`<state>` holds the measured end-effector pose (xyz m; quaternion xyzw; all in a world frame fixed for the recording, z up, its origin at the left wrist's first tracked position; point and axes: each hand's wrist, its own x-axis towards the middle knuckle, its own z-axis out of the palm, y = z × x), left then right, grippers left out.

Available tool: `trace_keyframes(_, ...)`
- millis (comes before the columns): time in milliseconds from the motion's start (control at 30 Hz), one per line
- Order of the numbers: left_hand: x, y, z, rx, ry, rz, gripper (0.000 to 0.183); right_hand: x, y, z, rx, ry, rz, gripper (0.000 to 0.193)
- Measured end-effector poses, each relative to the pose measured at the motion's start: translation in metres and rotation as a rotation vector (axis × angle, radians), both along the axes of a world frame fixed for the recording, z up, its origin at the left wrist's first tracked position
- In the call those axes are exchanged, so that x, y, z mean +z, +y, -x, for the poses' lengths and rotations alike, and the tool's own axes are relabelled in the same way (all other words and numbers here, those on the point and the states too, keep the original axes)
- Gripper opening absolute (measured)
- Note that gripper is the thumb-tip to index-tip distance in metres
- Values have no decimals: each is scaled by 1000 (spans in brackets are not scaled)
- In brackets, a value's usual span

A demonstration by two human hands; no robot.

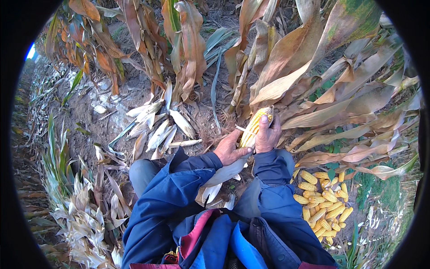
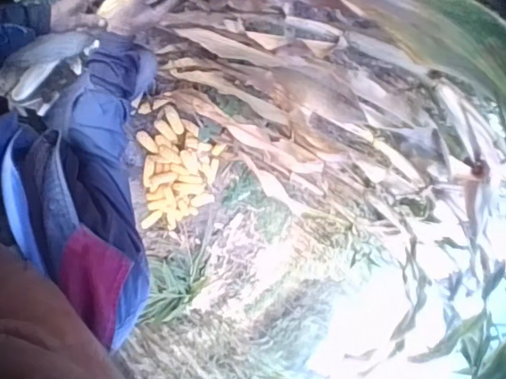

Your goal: The person harvests corn by hand in a field, removing husks from each cob and placing the shucked corn into a pile on the ground. The person repeatedly reaches for cobs, strips the husks, and adds the corn to the growing pile.

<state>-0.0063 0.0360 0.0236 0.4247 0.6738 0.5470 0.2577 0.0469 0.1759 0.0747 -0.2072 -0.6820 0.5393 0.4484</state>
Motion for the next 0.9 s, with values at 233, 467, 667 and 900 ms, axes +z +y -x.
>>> trace_keyframes(233,-17,-4,12,-87,-156,-148,75,-15,-17,9,97,59,-61,61)
trace_keyframes(467,-18,-5,10,-90,-354,-254,88,-28,-13,18,49,3,-95,29)
trace_keyframes(667,-19,-9,16,-12,-777,-371,86,-42,-18,21,136,5,208,34)
trace_keyframes(900,11,-39,84,381,-791,-612,54,-40,4,1,502,-155,398,35)
